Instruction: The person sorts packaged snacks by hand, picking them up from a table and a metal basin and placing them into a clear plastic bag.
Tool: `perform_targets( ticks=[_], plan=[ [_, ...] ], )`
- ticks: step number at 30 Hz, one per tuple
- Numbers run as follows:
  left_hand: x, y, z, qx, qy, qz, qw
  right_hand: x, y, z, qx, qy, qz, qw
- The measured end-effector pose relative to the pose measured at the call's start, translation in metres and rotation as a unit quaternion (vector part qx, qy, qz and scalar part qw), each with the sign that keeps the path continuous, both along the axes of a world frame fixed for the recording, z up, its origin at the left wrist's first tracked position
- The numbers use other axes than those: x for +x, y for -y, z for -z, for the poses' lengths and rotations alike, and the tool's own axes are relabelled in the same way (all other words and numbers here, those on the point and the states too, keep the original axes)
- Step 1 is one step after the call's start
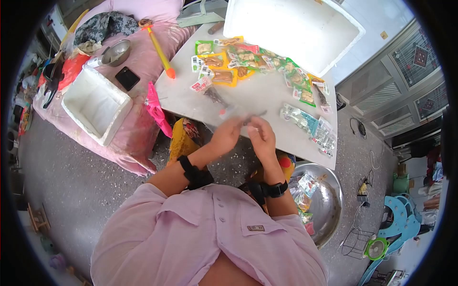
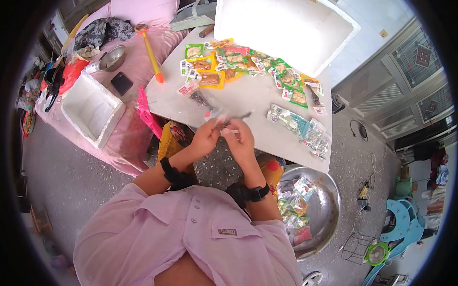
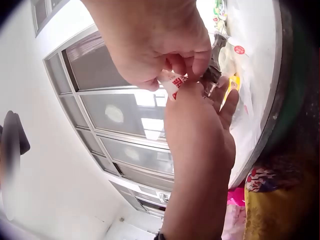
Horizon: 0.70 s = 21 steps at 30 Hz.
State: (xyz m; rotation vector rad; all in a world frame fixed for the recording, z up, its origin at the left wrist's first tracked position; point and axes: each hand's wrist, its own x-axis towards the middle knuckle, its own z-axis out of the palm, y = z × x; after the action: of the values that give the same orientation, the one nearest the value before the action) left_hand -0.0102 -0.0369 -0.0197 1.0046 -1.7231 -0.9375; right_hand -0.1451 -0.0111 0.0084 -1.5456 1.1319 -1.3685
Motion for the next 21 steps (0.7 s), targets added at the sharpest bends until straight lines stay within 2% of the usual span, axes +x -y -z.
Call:
perform_targets(
  ticks=[1,2,3,5,6,7,9,10,13,14,17,20,21],
  plan=[
    [0.001,0.000,-0.002,0.111,-0.086,0.015,0.990,-0.007,-0.001,0.005,-0.020,-0.032,0.077,0.996],
    [0.002,0.001,-0.005,0.220,-0.170,0.029,0.960,-0.017,0.000,0.016,-0.040,-0.064,0.154,0.985],
    [0.004,0.001,-0.007,0.273,-0.220,0.030,0.936,-0.027,0.001,0.027,-0.059,-0.095,0.228,0.967],
    [0.008,0.002,-0.012,0.374,-0.316,0.032,0.872,-0.052,0.003,0.047,0.014,-0.011,0.226,0.974],
    [0.010,0.001,-0.016,0.399,-0.320,0.044,0.858,-0.054,0.002,0.044,0.051,0.032,0.225,0.972],
    [0.012,0.000,-0.021,0.424,-0.324,0.056,0.844,-0.057,-0.001,0.040,0.128,0.119,0.175,0.969],
    [0.016,0.002,-0.020,0.456,-0.317,0.103,0.825,-0.063,-0.012,0.027,0.273,0.286,0.073,0.916],
    [0.021,0.006,-0.018,0.461,-0.308,0.138,0.821,-0.068,-0.012,0.027,0.269,0.321,0.061,0.906],
    [0.023,0.010,-0.015,0.482,-0.306,0.203,0.796,-0.078,-0.008,0.026,0.202,0.382,-0.070,0.899],
    [0.025,0.009,-0.014,0.489,-0.309,0.216,0.786,-0.079,-0.011,0.031,0.234,0.404,-0.064,0.882],
    [0.019,0.004,-0.019,0.490,-0.270,0.186,0.807,-0.080,-0.019,0.032,0.279,0.373,-0.104,0.879],
    [0.026,0.014,-0.012,0.314,-0.098,0.082,0.941,-0.080,-0.020,0.037,0.225,0.461,-0.034,0.858],
    [0.029,0.014,-0.010,0.172,0.025,0.020,0.985,-0.082,-0.021,0.039,0.218,0.457,0.015,0.862]
  ],
)
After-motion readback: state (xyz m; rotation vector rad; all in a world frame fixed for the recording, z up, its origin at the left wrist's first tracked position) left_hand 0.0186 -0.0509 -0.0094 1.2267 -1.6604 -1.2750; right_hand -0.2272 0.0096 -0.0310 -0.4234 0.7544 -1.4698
